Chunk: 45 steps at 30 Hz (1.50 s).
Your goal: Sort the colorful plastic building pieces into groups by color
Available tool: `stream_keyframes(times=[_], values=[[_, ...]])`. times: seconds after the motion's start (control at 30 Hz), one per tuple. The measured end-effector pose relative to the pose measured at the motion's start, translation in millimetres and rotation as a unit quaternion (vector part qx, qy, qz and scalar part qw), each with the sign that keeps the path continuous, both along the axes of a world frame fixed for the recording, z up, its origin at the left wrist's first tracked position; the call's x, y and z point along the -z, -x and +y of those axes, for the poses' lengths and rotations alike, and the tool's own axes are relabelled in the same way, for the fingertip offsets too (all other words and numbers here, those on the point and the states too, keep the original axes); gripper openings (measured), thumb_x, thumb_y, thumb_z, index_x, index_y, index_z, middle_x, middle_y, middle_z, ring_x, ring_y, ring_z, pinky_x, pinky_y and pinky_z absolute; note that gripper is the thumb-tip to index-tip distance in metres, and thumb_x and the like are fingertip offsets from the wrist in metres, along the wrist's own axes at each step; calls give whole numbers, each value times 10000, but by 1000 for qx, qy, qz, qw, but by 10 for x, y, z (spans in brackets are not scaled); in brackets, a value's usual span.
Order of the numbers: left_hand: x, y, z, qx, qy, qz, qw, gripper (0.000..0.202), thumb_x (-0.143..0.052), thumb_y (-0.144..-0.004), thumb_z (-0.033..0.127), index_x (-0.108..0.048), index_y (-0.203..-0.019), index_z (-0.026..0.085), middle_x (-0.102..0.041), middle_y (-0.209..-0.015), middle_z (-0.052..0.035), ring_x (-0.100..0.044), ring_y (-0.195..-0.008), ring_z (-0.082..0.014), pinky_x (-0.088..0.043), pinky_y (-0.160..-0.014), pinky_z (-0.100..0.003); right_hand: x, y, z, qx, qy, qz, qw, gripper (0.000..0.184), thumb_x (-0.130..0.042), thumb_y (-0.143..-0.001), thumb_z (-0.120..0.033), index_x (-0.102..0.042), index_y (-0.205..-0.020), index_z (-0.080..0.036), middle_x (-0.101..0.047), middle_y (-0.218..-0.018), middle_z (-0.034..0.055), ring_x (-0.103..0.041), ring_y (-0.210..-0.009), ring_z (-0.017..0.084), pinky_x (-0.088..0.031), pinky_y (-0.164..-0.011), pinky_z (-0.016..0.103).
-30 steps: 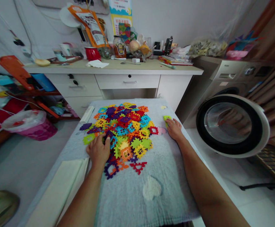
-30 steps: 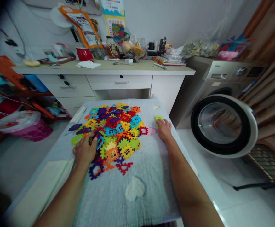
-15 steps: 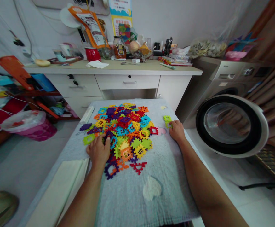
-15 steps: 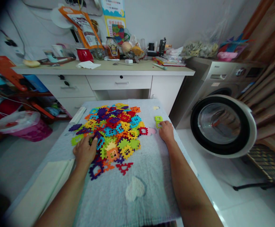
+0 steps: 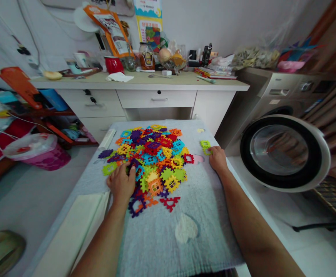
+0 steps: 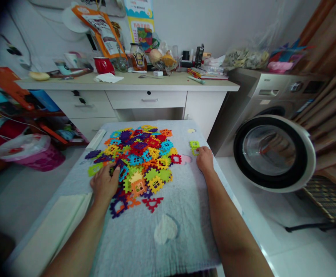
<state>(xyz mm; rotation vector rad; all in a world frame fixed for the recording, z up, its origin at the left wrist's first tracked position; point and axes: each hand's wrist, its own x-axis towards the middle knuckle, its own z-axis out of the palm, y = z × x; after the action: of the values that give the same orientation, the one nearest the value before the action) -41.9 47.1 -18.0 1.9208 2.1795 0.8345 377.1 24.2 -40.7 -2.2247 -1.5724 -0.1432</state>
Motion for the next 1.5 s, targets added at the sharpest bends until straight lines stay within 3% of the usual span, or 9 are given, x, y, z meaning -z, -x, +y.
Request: stream_keyframes(times=[0.2,0.27,0.4,0.5,0.6,0.73,0.97,1.13,1.5], values=[[-2,1,-1,-2,3,-6,1000,427,-427,-965,439,-649,-1240,201,-677,-1274,-126,-566,-1220,-311,-344,-1072,-494,-86,64,-30,-15,-42,14,999,461,-476,-772,-53,-691,-1172,-130,-617,-1253,170,-550,-1111,299,-415,-1001,416],[-3,-1,-2,-3,2,-7,1000,424,-434,-962,440,-652,-1234,198,-679,-1266,-130,-567,-1214,-311,-344,-1071,-497,-148,160,-40,-67,-58,28,996,429,-505,-765,-74,-685,-1148,-147,-621,-1236,160,-546,-1135,299,-412,-1020,422],[-4,-1,-3,-2,0,-10,1000,418,-434,-963,435,-655,-1227,199,-681,-1264,-128,-571,-1202,-303,-344,-1073,-493,-251,448,-62,-247,-17,78,966,313,-566,-797,-150,-686,-1085,-186,-661,-1125,107,-574,-1093,261,-425,-1014,395],[-2,2,-1,-4,4,-11,1000,423,-438,-960,441,-652,-1233,198,-677,-1266,-130,-569,-1206,-303,-346,-1076,-492,-260,618,-74,-302,13,77,950,388,-647,-798,-208,-668,-1184,-176,-655,-1166,112,-576,-1088,254,-430,-1002,394],[7,8,8,-8,6,-13,1000,436,-440,-953,452,-652,-1234,196,-674,-1253,-138,-559,-1215,-315,-352,-1078,-499,-211,672,-63,-300,21,66,952,407,-688,-813,-226,-665,-1216,-169,-647,-1215,129,-578,-1106,256,-434,-997,403],[51,23,32,-9,-17,-19,1000,436,-437,-948,468,-664,-1207,201,-647,-1278,-143,-523,-1265,-320,-348,-1102,-506,-138,642,-33,-308,0,81,948,184,-651,-870,-180,-718,-1041,-187,-682,-1172,108,-605,-1084,234,-445,-982,385],[188,68,74,-1,-104,-3,995,381,-481,-933,443,-660,-1153,189,-405,-1507,-178,-325,-1458,-309,-228,-1209,-513,-199,564,-88,-293,-44,123,947,186,-559,-953,-225,-729,-1027,-213,-736,-1026,80,-650,-987,215,-487,-932,361],[202,73,81,7,-93,-12,996,368,-501,-918,397,-667,-1163,178,-435,-1463,-189,-355,-1422,-320,-233,-1206,-533,-238,540,-121,-320,-33,143,936,153,-603,-917,-213,-740,-984,-218,-747,-1042,77,-665,-997,219,-498,-935,374],[184,72,98,-9,-60,-23,998,439,-464,-928,476,-693,-1167,187,-525,-1401,-175,-430,-1370,-310,-284,-1182,-485,-167,530,-120,-271,-44,174,946,222,-544,-815,-131,-709,-946,-202,-730,-976,68,-655,-923,203,-509,-874,340]])
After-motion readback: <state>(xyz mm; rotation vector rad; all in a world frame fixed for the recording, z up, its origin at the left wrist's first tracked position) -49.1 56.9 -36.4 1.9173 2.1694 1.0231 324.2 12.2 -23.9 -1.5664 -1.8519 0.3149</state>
